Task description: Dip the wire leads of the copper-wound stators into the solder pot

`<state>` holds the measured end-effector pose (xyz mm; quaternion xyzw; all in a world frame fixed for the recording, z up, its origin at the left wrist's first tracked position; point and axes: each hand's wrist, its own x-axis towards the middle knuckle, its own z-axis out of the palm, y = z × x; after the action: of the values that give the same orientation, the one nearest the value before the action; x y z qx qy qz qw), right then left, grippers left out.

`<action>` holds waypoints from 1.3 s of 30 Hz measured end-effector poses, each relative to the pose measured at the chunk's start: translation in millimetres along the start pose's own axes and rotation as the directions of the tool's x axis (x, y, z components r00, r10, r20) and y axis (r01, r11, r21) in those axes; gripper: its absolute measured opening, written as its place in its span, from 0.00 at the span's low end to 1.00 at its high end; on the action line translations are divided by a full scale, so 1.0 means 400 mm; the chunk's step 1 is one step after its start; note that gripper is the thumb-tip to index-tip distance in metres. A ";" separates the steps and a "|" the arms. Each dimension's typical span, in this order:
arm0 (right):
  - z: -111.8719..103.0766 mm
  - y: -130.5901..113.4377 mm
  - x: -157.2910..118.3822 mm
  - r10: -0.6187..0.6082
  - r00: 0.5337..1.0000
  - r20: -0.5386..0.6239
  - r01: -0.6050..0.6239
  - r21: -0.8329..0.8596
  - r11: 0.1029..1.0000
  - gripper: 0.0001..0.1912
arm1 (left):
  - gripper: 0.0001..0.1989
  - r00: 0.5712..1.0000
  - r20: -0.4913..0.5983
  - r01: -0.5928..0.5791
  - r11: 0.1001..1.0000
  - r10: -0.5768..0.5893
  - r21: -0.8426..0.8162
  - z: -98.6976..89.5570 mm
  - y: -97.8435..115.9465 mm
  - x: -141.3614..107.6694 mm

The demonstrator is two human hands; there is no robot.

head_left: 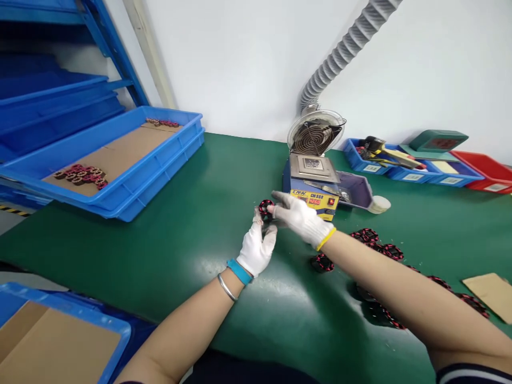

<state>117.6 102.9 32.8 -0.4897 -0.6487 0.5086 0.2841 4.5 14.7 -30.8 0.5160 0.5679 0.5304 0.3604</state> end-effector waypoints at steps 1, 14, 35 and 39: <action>0.014 0.005 -0.016 0.013 0.998 0.056 -0.016 0.042 0.999 0.29 | 0.34 1.000 -0.018 0.015 0.999 -0.015 0.028 -0.003 -0.001 0.001; -0.067 -0.021 0.002 0.243 0.909 0.339 -0.259 0.005 0.966 0.15 | 0.30 0.998 0.064 0.001 1.000 0.000 -0.023 -0.001 -0.019 0.001; -0.281 -0.016 0.282 -0.198 0.820 -0.537 -0.228 -0.624 0.747 0.21 | 0.37 0.970 0.112 0.219 0.976 -0.217 0.002 0.002 -0.017 0.014; -0.286 -0.009 0.287 -0.165 0.805 -0.570 -0.285 -0.614 0.736 0.22 | 0.37 0.967 0.127 0.218 0.976 -0.219 0.022 0.002 -0.012 0.013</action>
<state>174.5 252.7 58.2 -0.7130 -0.6489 0.0697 0.2564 3.2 20.3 -35.0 0.4849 0.5989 0.4507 0.4505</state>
